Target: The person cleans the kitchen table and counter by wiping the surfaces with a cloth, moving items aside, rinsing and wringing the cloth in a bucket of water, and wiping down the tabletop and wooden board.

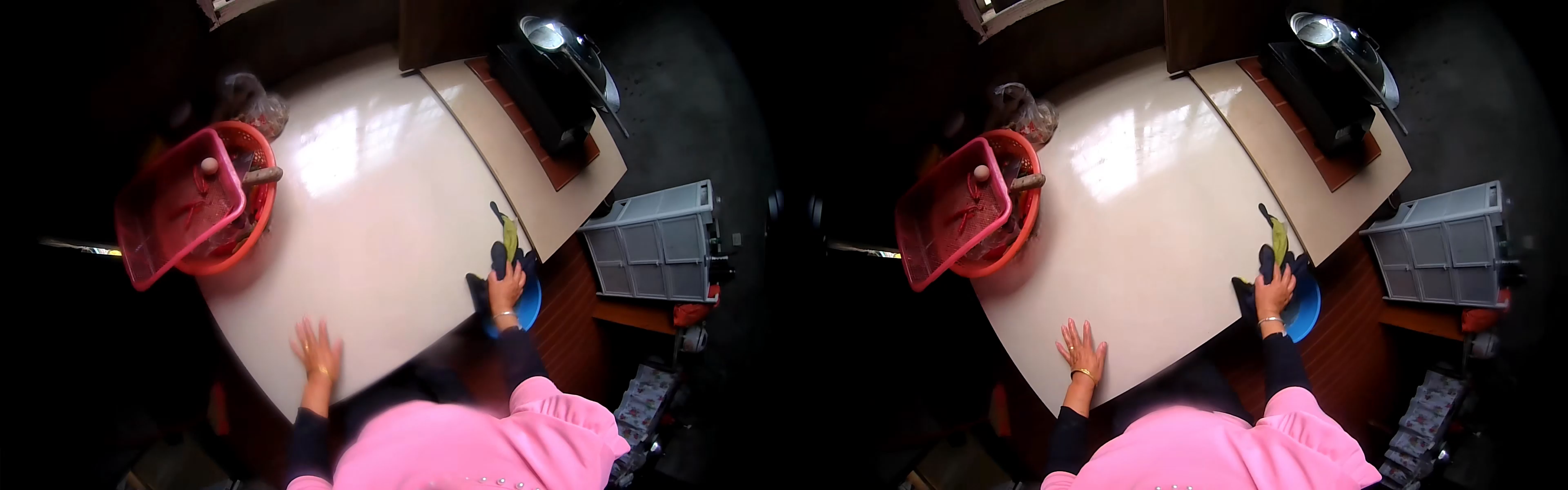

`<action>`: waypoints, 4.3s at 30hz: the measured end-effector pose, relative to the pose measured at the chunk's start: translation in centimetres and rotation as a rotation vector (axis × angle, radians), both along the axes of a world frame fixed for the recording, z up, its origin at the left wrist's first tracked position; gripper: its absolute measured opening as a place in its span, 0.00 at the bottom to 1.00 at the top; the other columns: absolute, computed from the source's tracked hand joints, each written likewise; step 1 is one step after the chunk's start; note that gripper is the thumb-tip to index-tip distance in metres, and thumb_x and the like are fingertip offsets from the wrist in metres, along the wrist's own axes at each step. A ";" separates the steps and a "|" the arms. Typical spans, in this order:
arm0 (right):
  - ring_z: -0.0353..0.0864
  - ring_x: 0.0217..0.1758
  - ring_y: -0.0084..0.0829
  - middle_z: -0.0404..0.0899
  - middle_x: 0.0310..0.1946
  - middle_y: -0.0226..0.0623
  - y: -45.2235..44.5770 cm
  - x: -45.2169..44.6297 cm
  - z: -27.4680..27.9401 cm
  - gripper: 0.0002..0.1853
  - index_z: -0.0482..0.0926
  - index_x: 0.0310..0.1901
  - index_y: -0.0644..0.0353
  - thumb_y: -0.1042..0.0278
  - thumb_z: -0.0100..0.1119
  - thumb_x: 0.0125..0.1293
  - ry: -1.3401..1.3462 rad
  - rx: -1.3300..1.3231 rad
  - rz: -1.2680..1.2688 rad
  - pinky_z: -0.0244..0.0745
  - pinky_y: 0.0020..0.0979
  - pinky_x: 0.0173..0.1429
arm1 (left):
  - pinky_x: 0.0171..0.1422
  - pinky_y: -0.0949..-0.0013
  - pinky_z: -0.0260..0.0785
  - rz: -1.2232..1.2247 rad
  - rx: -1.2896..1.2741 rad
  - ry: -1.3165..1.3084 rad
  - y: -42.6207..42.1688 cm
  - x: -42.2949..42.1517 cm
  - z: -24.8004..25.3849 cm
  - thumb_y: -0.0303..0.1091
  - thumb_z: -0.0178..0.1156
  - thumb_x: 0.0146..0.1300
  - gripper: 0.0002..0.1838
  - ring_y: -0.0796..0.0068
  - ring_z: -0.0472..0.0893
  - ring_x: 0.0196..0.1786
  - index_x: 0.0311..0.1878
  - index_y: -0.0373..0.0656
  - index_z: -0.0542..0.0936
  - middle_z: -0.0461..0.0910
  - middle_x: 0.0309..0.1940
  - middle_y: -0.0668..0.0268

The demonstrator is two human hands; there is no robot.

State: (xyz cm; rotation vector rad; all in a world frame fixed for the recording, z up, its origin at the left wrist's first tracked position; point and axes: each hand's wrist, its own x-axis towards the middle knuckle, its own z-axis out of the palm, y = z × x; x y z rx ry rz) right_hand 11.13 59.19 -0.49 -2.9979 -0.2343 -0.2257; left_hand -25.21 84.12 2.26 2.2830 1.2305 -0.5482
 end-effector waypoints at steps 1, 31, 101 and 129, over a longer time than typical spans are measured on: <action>0.60 0.68 0.49 0.65 0.65 0.38 0.0 -2.4 -0.1 0.29 0.75 0.57 0.47 0.58 0.65 0.50 0.034 0.030 0.116 0.62 0.52 0.65 | 0.73 0.34 0.26 0.022 -0.019 0.010 -0.1 0.6 0.3 0.50 0.55 0.63 0.39 0.50 0.32 0.78 0.74 0.51 0.53 0.34 0.77 0.55; 0.50 0.73 0.58 0.58 0.69 0.49 33.0 40.2 3.2 0.32 0.72 0.62 0.51 0.51 0.62 0.54 -0.009 0.144 0.624 0.46 0.56 0.73 | 0.74 0.36 0.24 0.152 0.416 -0.026 8.0 34.4 -1.8 0.46 0.53 0.61 0.36 0.56 0.39 0.78 0.71 0.46 0.58 0.44 0.76 0.59; 0.60 0.70 0.47 0.70 0.62 0.44 56.8 21.9 1.4 0.30 0.78 0.55 0.54 0.58 0.67 0.45 0.253 0.388 1.582 0.53 0.44 0.74 | 0.72 0.30 0.27 0.127 0.457 -0.172 8.4 32.8 -2.7 0.47 0.61 0.51 0.34 0.49 0.45 0.76 0.63 0.45 0.70 0.53 0.72 0.55; 0.55 0.74 0.42 0.70 0.61 0.32 31.5 11.4 3.9 0.31 0.78 0.55 0.49 0.53 0.69 0.46 0.471 0.188 2.013 0.48 0.46 0.76 | 0.69 0.56 0.58 1.031 0.268 -1.397 8.6 28.9 -5.3 0.43 0.47 0.70 0.30 0.57 0.67 0.64 0.69 0.37 0.55 0.58 0.68 0.53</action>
